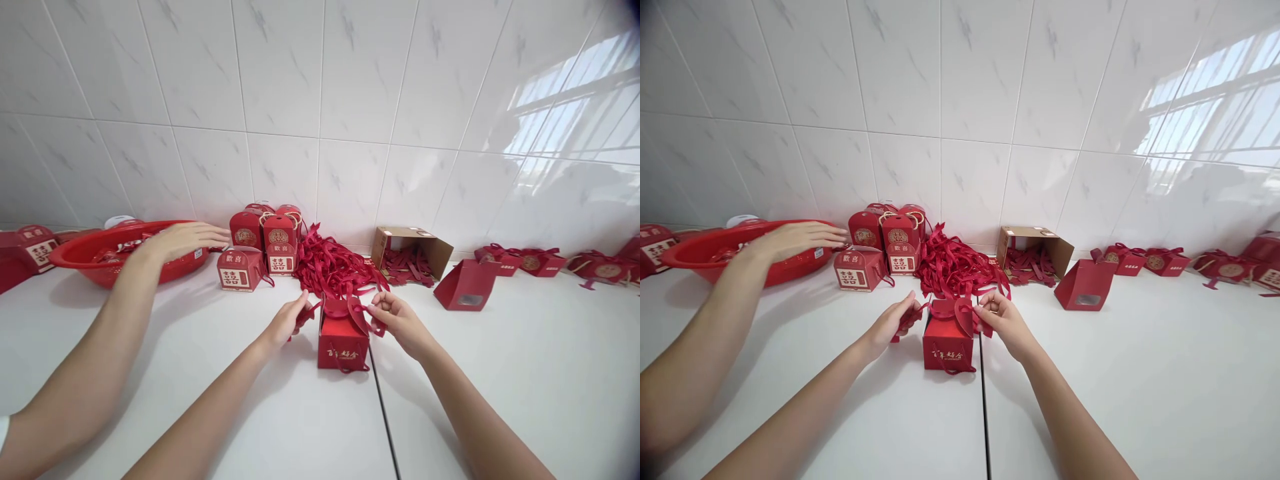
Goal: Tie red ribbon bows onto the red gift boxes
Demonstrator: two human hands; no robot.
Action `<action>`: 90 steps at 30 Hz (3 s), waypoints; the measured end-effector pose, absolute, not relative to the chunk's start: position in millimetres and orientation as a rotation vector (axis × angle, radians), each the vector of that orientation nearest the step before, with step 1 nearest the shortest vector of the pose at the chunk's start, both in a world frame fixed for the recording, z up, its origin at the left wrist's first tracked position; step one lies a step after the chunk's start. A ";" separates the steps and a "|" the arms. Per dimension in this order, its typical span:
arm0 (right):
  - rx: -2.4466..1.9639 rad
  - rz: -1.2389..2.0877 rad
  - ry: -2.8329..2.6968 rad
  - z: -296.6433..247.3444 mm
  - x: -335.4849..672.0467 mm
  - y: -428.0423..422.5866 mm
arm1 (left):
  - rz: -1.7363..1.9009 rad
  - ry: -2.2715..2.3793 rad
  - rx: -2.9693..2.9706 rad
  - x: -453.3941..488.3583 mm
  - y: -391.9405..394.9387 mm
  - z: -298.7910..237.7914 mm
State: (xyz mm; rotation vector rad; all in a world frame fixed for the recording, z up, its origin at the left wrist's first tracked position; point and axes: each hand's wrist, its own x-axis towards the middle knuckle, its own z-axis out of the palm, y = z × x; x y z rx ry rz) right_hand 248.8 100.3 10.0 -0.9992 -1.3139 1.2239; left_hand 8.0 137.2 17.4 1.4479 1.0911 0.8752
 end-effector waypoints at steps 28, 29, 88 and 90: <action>-1.320 1.120 -1.276 19.2 249.7 110.0 | 0.938 1.166 1.430 4.5 140.4 30.1; -1.329 1.127 -1.284 17.7 249.9 111.6 | 0.904 1.163 1.400 4.5 141.5 29.6; -1.505 0.966 -1.805 6.4 255.6 88.9 | 0.296 0.964 1.906 -33.4 135.8 38.6; -1.536 0.994 -1.838 4.5 250.4 84.7 | 0.064 0.899 1.869 -36.2 133.2 36.5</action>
